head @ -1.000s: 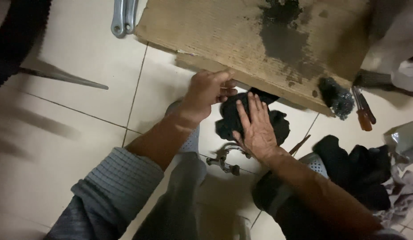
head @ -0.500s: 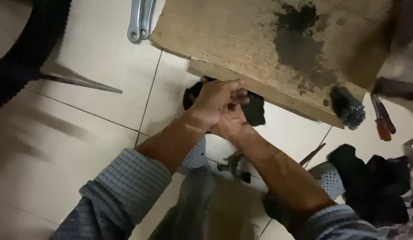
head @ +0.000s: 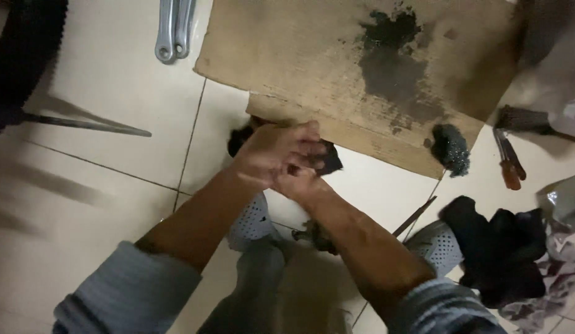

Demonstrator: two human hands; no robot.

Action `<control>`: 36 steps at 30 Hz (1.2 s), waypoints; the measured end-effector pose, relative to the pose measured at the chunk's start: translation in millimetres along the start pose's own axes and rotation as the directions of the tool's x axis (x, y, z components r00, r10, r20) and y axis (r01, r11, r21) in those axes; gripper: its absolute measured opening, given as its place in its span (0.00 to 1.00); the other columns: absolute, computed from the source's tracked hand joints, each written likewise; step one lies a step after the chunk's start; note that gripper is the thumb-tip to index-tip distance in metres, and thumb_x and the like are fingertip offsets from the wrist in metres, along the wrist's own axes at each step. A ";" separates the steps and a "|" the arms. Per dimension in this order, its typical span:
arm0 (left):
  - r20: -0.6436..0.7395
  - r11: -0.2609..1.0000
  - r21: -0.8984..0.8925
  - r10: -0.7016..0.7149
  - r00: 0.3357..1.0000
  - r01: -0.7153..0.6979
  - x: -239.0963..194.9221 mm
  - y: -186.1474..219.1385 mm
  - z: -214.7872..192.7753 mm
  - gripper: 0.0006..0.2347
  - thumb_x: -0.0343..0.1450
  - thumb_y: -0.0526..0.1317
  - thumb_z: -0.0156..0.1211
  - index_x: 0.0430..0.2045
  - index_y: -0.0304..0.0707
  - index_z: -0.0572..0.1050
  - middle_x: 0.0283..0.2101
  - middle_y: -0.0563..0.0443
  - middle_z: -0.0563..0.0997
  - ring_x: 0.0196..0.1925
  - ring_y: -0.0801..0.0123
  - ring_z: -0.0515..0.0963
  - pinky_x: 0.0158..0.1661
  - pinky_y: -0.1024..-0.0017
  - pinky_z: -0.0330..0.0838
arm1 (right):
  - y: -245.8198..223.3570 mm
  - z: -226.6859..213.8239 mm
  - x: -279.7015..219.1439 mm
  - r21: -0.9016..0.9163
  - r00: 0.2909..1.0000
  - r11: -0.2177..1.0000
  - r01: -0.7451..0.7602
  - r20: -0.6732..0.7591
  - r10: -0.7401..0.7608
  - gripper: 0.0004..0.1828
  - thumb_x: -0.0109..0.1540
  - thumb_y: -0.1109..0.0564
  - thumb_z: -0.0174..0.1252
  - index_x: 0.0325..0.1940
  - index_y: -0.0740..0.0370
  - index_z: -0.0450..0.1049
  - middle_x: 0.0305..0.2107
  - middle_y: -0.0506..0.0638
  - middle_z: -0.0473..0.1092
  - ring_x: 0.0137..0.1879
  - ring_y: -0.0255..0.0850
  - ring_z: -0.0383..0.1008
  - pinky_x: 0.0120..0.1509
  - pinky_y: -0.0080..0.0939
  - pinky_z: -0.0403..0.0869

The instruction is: The person cleans a bicycle brake caliper using a dark cloth and a wire brush. They wipe the caliper and the cardboard surface, then use the brush to scrub the metal part. Finally, they use a wrench to tighten a bolt on the caliper.

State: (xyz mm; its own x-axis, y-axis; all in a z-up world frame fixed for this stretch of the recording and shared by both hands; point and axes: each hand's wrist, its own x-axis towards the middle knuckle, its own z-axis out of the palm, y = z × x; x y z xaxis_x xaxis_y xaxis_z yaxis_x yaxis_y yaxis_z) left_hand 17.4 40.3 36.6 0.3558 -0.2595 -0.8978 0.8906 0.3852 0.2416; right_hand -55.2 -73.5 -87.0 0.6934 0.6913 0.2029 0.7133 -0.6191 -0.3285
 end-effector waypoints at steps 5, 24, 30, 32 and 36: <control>-0.029 0.983 -0.087 0.158 0.987 -0.160 -7.8 6.4 -29.2 0.21 0.68 0.51 0.62 0.50 0.36 0.74 0.48 0.42 0.81 0.46 0.54 0.84 0.37 0.73 0.72 | 28.0 -13.1 -16.8 0.115 0.959 0.988 0.107 0.250 -0.133 0.27 0.48 0.46 0.67 0.49 0.49 0.66 0.51 0.50 0.63 0.59 0.51 0.63 0.55 0.49 0.63; -0.005 0.941 -0.121 0.318 0.948 -0.316 -37.0 2.8 -55.1 0.32 0.73 0.52 0.50 0.67 0.25 0.58 0.68 0.28 0.66 0.68 0.36 0.69 0.59 0.43 0.67 | 68.8 -192.7 -7.6 0.662 0.966 0.705 -0.255 0.200 0.162 0.24 0.58 0.48 0.57 0.57 0.58 0.70 0.40 0.57 0.67 0.46 0.48 0.71 0.51 0.48 0.71; 0.007 0.861 -0.167 0.489 0.873 -0.481 -22.3 -27.1 -117.8 0.34 0.68 0.52 0.64 0.64 0.29 0.61 0.63 0.28 0.72 0.63 0.40 0.76 0.57 0.46 0.73 | 31.6 -95.1 -25.1 0.064 0.832 0.990 0.125 0.538 -0.139 0.50 0.48 0.47 0.71 0.73 0.38 0.60 0.71 0.59 0.53 0.74 0.64 0.53 0.68 0.70 0.61; 0.016 0.848 -0.213 0.501 0.866 -0.486 3.0 -51.9 -137.0 0.33 0.68 0.53 0.63 0.64 0.32 0.62 0.65 0.32 0.70 0.65 0.44 0.73 0.59 0.49 0.71 | 22.0 -65.7 -15.1 0.078 0.784 0.981 0.180 0.590 -0.191 0.51 0.50 0.45 0.70 0.75 0.39 0.55 0.73 0.60 0.45 0.77 0.65 0.43 0.72 0.73 0.49; -0.011 0.812 -0.294 0.524 0.852 -0.504 30.4 -88.4 -151.7 0.26 0.75 0.52 0.55 0.66 0.42 0.63 0.72 0.45 0.64 0.72 0.60 0.65 0.64 0.62 0.65 | 10.0 -41.7 25.9 0.032 0.744 0.964 0.263 0.630 -0.223 0.50 0.57 0.38 0.61 0.79 0.41 0.46 0.76 0.63 0.34 0.81 0.67 0.28 0.75 0.81 0.36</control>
State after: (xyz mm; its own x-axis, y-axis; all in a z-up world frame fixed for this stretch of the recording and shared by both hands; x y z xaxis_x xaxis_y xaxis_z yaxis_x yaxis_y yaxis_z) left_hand -93.5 132.7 -67.9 0.7668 -0.0095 -0.6418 0.4610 0.7039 0.5404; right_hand -25.8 -77.4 -46.6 0.2928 0.8872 -0.3565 0.8669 -0.4037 -0.2926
